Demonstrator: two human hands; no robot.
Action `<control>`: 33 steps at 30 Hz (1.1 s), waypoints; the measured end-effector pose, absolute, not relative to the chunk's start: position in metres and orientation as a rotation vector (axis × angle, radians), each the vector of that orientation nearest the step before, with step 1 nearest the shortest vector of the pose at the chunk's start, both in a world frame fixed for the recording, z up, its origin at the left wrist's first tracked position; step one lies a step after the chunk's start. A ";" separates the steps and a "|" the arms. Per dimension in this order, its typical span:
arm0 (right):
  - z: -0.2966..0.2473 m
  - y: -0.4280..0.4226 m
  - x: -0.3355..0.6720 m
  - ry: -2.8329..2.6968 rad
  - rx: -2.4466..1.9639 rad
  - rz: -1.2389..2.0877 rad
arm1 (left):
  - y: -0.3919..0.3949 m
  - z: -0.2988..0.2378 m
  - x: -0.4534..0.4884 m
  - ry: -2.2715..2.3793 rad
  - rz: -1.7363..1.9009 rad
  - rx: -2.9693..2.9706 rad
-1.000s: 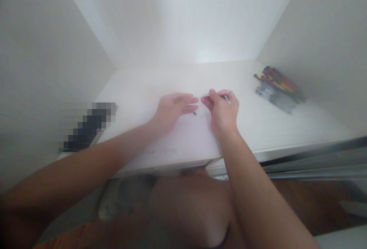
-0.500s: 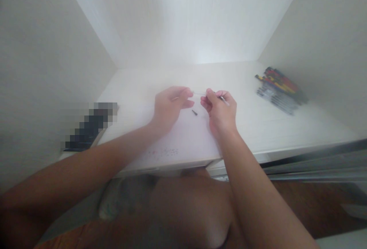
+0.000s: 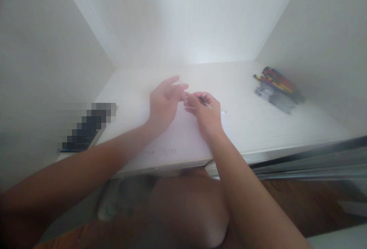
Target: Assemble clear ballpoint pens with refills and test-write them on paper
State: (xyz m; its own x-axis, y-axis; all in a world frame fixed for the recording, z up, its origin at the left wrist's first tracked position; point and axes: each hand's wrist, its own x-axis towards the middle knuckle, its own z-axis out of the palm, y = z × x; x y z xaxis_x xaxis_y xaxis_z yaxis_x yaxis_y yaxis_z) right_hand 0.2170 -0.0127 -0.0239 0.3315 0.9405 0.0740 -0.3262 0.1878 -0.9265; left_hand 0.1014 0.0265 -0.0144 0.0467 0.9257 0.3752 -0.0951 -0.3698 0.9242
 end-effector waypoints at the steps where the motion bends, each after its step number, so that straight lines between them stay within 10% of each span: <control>1: -0.023 -0.012 0.220 -0.777 -0.998 1.014 | 0.026 -0.014 0.102 0.885 1.466 1.413; 33: -0.019 -0.008 0.250 -1.092 -1.133 0.686 | 0.013 -0.015 0.100 0.801 1.054 1.705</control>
State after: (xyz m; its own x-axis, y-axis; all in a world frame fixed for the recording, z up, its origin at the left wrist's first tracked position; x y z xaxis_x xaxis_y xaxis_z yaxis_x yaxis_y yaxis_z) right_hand 0.2501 -0.0083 -0.0190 0.3534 0.8763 0.3273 0.0854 0.3182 -0.9442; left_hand 0.1000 0.0127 -0.0145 0.4152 0.8620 0.2909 0.0491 -0.3405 0.9389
